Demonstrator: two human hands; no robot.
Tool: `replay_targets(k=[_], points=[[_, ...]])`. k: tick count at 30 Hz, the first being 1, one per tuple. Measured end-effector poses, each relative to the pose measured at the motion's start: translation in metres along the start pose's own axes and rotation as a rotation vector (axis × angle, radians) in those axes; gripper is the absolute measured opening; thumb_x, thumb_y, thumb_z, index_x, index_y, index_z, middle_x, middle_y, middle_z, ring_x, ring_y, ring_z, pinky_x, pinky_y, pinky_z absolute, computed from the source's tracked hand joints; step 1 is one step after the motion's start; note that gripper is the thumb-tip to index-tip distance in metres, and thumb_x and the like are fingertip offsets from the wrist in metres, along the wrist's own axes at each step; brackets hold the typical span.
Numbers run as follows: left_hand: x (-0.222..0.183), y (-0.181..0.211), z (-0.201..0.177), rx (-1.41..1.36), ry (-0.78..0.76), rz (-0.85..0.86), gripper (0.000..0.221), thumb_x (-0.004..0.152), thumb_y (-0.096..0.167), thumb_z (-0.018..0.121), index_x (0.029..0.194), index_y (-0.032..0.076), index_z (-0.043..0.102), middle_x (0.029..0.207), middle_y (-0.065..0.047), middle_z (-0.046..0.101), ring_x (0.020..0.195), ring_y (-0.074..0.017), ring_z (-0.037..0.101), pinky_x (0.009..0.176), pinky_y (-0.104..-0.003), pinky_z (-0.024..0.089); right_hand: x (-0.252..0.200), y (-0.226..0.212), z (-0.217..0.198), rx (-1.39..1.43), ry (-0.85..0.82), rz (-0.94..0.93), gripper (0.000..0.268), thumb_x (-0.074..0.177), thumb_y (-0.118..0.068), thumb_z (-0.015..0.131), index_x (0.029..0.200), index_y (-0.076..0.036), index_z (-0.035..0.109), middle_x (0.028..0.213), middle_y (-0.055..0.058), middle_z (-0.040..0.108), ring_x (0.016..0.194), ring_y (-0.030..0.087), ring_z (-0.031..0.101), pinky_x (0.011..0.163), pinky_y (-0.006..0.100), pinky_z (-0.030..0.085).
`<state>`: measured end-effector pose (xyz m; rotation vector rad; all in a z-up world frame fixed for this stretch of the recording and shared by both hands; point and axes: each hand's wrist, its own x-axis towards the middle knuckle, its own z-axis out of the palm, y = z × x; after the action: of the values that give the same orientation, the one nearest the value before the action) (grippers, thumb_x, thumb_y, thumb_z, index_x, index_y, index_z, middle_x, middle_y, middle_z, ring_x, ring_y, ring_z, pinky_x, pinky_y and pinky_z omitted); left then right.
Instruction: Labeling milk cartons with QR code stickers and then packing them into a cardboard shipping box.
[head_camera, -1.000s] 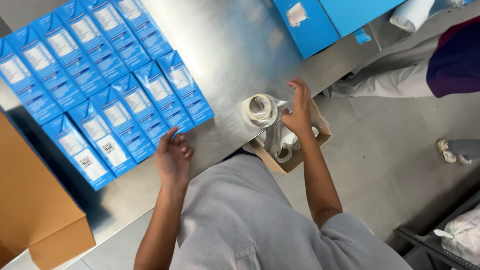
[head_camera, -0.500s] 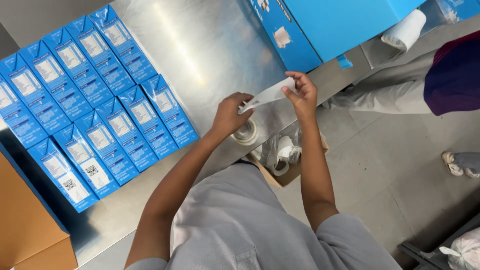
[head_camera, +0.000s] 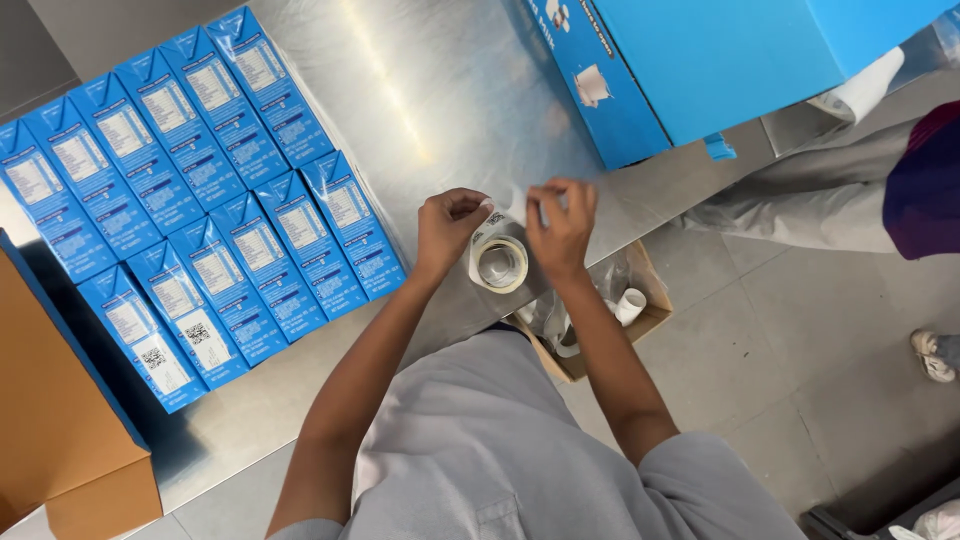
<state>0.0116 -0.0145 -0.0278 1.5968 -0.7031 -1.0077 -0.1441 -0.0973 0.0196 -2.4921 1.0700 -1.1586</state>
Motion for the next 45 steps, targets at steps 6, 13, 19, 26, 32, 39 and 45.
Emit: replay_targets(k=[6, 13, 19, 26, 32, 39, 45], points=[[0.004, -0.018, 0.0, -0.063, 0.113, 0.019, 0.017, 0.088, 0.012, 0.077, 0.098, -0.002, 0.078, 0.084, -0.009, 0.079, 0.076, -0.0098, 0.074, 0.07, -0.024, 0.06, -0.03, -0.014, 0.001, 0.111, 0.115, -0.068, 0.019, 0.081, 0.009, 0.074, 0.095, -0.004, 0.072, 0.097, 0.009, 0.063, 0.085, 0.028, 0.059, 0.069, 0.038, 0.047], [0.001, -0.01, 0.002, -0.034, 0.115, 0.011, 0.017, 0.088, 0.013, 0.078, 0.096, -0.002, 0.078, 0.082, -0.008, 0.079, 0.073, -0.0093, 0.074, 0.068, -0.024, 0.059, -0.022, -0.032, 0.007, 0.238, -0.118, -0.035, 0.016, 0.089, 0.003, 0.077, 0.105, 0.001, 0.075, 0.099, 0.01, 0.066, 0.086, 0.026, 0.064, 0.074, 0.037, 0.053], [-0.005, 0.004, -0.001, 0.058, 0.081, 0.071, 0.017, 0.088, 0.012, 0.078, 0.098, -0.001, 0.079, 0.082, -0.011, 0.079, 0.073, -0.0108, 0.075, 0.068, -0.024, 0.059, -0.016, -0.027, 0.018, 0.313, -0.136, 0.067, 0.019, 0.093, -0.001, 0.076, 0.112, 0.0, 0.076, 0.102, 0.01, 0.07, 0.093, 0.027, 0.068, 0.078, 0.038, 0.055], [-0.007, 0.004, 0.0, 0.208, 0.059, 0.189, 0.013, 0.088, 0.007, 0.076, 0.1, 0.003, 0.08, 0.088, -0.014, 0.079, 0.075, -0.0178, 0.078, 0.07, -0.028, 0.06, -0.013, -0.014, 0.014, 0.269, -0.247, -0.061, 0.018, 0.092, 0.002, 0.075, 0.11, 0.003, 0.075, 0.102, 0.012, 0.069, 0.092, 0.028, 0.067, 0.077, 0.039, 0.056], [-0.008, 0.0, 0.0, 0.237, 0.046, 0.291, 0.013, 0.087, 0.005, 0.075, 0.098, 0.002, 0.08, 0.091, -0.015, 0.079, 0.076, -0.0199, 0.078, 0.07, -0.029, 0.061, -0.009, -0.012, 0.01, 0.204, -0.255, -0.2, 0.018, 0.088, 0.002, 0.074, 0.106, 0.006, 0.071, 0.104, 0.014, 0.068, 0.096, 0.031, 0.066, 0.08, 0.041, 0.057], [-0.007, 0.018, -0.002, 0.216, 0.049, 0.098, 0.018, 0.088, 0.009, 0.075, 0.103, 0.001, 0.079, 0.082, -0.017, 0.078, 0.068, -0.0206, 0.076, 0.065, -0.03, 0.058, -0.021, 0.004, 0.023, 0.406, -0.151, 0.157, 0.013, 0.09, 0.001, 0.07, 0.103, 0.005, 0.072, 0.101, 0.011, 0.07, 0.089, 0.023, 0.07, 0.078, 0.032, 0.056], [0.012, -0.01, -0.006, 0.157, 0.129, 0.125, 0.022, 0.087, 0.012, 0.076, 0.105, -0.001, 0.079, 0.086, -0.014, 0.08, 0.073, -0.0167, 0.077, 0.069, -0.028, 0.06, -0.056, 0.083, 0.029, 0.792, 0.105, 0.906, 0.009, 0.096, -0.007, 0.067, 0.099, -0.002, 0.074, 0.088, 0.002, 0.072, 0.08, 0.008, 0.066, 0.075, 0.023, 0.054]])
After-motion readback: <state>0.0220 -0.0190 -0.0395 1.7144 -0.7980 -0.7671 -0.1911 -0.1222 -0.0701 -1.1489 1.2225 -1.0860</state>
